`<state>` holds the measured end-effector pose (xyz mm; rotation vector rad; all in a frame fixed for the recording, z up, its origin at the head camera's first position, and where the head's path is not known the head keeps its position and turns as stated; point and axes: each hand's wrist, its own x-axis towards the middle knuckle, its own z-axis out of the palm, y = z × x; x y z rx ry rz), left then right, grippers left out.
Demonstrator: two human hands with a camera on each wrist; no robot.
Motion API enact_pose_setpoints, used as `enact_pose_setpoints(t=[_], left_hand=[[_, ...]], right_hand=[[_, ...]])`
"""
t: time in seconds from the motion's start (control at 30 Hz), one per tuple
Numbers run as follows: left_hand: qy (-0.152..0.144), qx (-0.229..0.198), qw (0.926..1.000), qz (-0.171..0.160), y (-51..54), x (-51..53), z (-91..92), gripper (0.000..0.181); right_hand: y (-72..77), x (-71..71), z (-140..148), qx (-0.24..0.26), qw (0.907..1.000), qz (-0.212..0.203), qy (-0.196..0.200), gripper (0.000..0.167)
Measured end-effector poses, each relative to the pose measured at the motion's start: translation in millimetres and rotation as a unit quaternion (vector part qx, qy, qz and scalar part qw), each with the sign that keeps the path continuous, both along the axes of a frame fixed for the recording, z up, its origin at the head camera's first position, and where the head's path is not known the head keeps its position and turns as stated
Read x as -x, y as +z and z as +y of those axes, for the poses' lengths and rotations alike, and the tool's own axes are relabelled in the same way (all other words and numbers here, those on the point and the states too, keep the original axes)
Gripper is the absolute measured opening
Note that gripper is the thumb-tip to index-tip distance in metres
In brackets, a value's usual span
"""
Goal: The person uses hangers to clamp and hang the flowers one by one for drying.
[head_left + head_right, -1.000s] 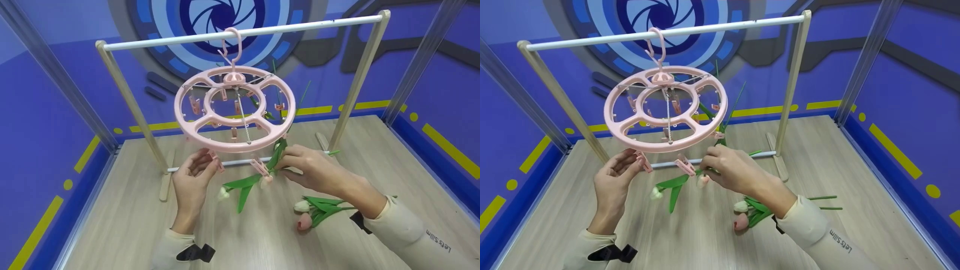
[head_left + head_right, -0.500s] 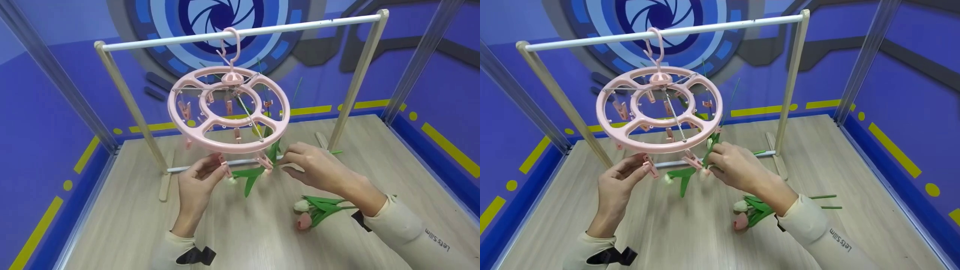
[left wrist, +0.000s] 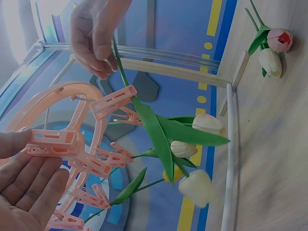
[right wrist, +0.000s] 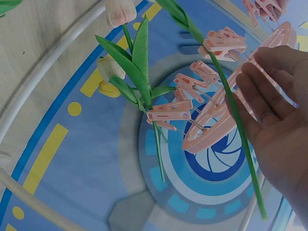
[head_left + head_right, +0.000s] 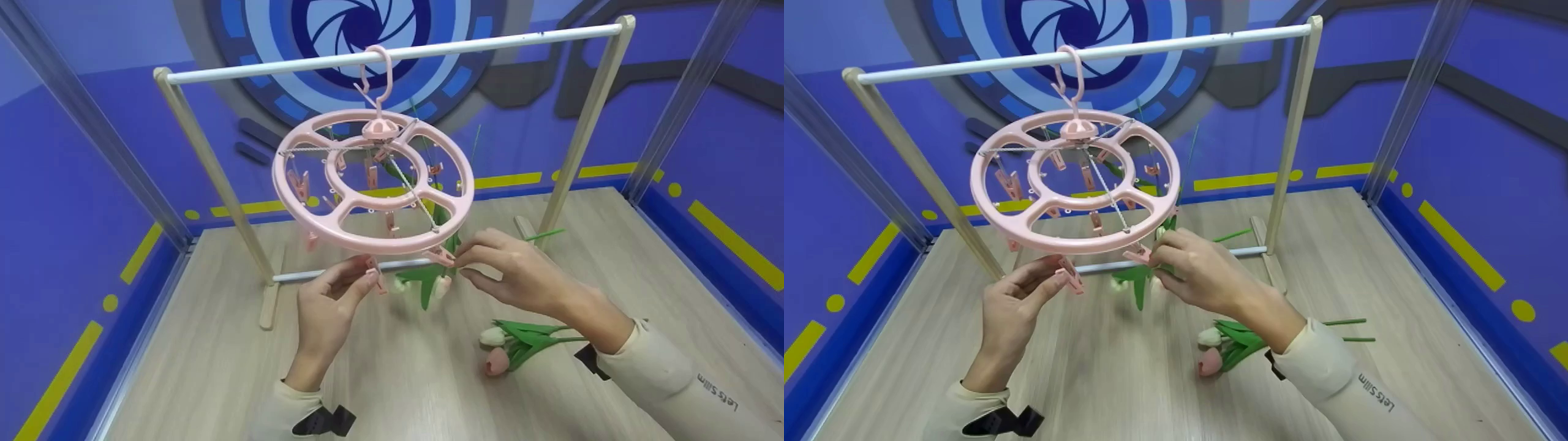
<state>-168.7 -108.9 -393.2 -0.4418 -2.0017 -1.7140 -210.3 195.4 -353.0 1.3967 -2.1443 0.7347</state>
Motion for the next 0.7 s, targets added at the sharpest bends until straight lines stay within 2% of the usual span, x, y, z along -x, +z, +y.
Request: enact_pose_setpoints(t=[0.2,0.3,0.47,0.7], left_hand=[[0.010,0.013,0.9998,0.010,-1.7,0.5,3.1,0.023],[0.012,0.014,0.9998,0.010,-1.8,0.5,4.5,0.022],[0.009,0.012,0.9998,0.013,-3.3,1.0,6.3,0.023],[0.000,0.000,1.0000,0.008,-5.1,0.9,8.5,0.022]], right_hand=[[-1.0,-1.3,2.1,0.042,0.9980,-0.002,0.046,0.038],[-4.1,-1.5,7.3,0.041,0.9979,-0.009,0.049,0.037],[-11.4,-2.1,21.2,0.027,0.9990,-0.022,0.027,0.037],[-23.7,-1.8,45.2,0.004,0.9991,-0.034,-0.026,0.037]])
